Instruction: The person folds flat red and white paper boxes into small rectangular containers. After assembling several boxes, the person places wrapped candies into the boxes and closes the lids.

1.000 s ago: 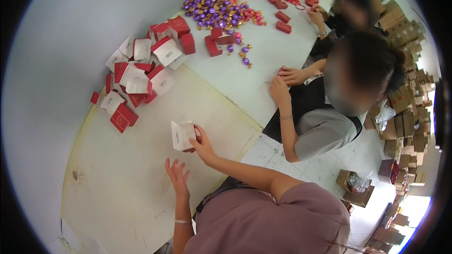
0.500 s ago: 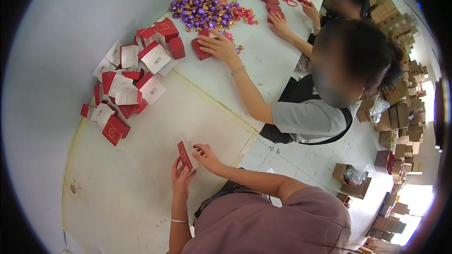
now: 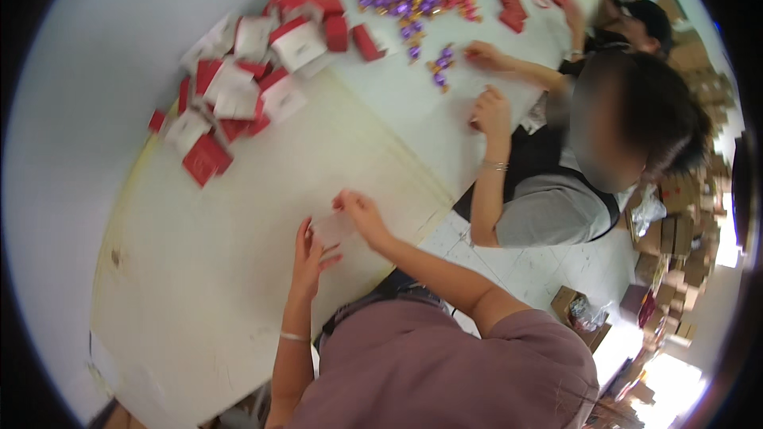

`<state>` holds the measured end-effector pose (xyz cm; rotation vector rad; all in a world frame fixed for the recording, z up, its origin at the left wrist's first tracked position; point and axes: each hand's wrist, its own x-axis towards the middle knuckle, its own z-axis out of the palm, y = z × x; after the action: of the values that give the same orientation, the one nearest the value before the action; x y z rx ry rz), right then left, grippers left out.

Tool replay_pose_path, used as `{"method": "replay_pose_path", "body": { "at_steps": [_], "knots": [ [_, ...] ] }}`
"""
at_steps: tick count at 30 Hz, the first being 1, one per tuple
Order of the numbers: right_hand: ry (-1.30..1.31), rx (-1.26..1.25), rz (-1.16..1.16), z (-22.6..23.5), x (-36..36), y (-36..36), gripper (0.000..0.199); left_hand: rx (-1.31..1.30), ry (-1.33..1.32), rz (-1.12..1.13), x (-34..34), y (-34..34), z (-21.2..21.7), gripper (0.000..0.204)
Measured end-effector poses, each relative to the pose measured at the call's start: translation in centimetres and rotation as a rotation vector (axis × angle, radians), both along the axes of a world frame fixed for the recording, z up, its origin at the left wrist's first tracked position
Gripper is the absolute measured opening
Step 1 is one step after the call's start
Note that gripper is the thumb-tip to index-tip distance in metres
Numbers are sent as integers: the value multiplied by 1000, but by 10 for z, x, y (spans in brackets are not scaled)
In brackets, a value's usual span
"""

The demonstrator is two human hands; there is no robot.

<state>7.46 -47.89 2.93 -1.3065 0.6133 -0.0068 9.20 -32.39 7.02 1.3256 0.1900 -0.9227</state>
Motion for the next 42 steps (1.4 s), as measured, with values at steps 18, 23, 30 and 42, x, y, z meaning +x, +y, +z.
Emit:
{"method": "replay_pose_path", "body": {
  "at_steps": [18,23,30,42],
  "knots": [
    [-79,-2,265,93,14,-19,37,-98,-13,44,31,3,76,35],
    [-215,235,352,90,8,-12,30,-72,-62,122,18,9,59,36],
    [-144,189,267,51,-5,-4,21,-79,-7,106,10,-2,58,25],
    [-105,268,219,59,-2,-7,21,-189,41,62,7,7,48,45]
  ]
}}
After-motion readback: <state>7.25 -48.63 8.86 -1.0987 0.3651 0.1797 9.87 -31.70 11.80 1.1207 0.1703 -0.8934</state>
